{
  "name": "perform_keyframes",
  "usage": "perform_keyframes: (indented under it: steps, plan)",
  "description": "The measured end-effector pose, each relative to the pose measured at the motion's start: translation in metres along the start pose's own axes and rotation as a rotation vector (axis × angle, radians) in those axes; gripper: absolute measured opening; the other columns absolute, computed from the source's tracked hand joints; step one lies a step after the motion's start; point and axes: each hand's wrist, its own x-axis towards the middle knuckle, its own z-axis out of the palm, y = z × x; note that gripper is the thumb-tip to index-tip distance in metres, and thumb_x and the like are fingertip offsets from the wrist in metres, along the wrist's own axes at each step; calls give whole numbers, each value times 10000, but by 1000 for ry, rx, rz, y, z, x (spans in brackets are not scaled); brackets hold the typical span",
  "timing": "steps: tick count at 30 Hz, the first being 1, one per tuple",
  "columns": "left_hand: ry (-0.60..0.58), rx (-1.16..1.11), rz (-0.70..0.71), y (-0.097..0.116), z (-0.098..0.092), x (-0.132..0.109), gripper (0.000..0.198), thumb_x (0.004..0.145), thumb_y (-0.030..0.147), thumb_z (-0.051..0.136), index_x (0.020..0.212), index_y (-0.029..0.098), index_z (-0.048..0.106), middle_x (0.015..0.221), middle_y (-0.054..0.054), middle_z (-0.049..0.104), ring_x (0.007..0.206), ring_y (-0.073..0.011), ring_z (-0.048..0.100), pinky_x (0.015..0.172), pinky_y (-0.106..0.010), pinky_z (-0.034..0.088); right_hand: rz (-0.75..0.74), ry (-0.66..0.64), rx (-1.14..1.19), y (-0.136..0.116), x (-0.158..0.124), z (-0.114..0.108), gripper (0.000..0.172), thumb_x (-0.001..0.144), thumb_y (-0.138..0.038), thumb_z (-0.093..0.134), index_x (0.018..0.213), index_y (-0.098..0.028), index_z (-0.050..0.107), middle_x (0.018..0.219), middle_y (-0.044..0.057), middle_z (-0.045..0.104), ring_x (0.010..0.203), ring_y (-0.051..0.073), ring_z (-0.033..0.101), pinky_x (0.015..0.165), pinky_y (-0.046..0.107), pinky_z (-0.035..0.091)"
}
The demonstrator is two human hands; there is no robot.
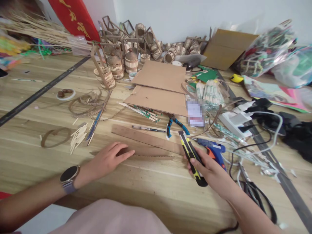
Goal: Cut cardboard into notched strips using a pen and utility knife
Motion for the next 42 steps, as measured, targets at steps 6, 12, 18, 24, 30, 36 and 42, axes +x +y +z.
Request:
perform_keyframes:
  steps: [6,12,18,24,30,36,42]
  plan:
    - [35,-22,-18,-4,0,5,563,886,-43,367,1373,199,513,1114,-118,558,1015,-226,532,870,-377,529,96,72,57,11,-5,11,498,840,-733,551,836,-235,560,619,-18,559,498,133,518,457,278,492]
    - [45,-27,-18,-6,4,2,574,879,-42,359,1378,192,520,1120,-125,567,1026,-233,529,875,-382,523,145,-64,12,12,-7,12,572,807,-785,536,717,-220,530,585,-29,567,398,88,471,398,240,394]
    - [-13,-38,-35,-10,9,-5,605,872,-41,382,1405,219,503,1144,-123,571,1055,-237,531,893,-394,525,196,-159,-60,25,-13,10,595,799,-813,509,807,-221,564,610,-25,600,415,103,519,409,247,436]
    - [-97,-7,-21,-11,7,-6,798,857,-75,375,1477,426,402,1234,-72,565,1075,-223,554,889,-361,508,48,-159,-305,38,-14,6,511,951,-629,431,1245,-250,604,641,-17,675,502,168,642,531,298,556]
    - [-211,-8,4,-13,-3,3,666,918,3,437,1436,421,475,1302,-74,560,1105,-237,569,919,-366,491,-327,-86,-604,28,-13,5,422,971,-470,482,1339,-311,612,1253,74,721,1142,272,687,918,413,579]
    - [-222,-14,159,-11,9,30,403,1029,245,461,1425,296,520,1399,-138,545,1193,-273,545,964,-413,494,-361,-54,-843,38,-16,7,462,986,-474,457,1414,-326,551,1061,68,723,760,208,750,595,302,597]
    - [-160,-157,325,-3,30,63,572,968,517,561,1505,393,410,1623,-41,333,1500,-324,248,1209,-565,224,-537,61,-978,40,-13,16,437,1008,-406,424,1388,-267,588,934,60,647,674,173,715,547,270,581]
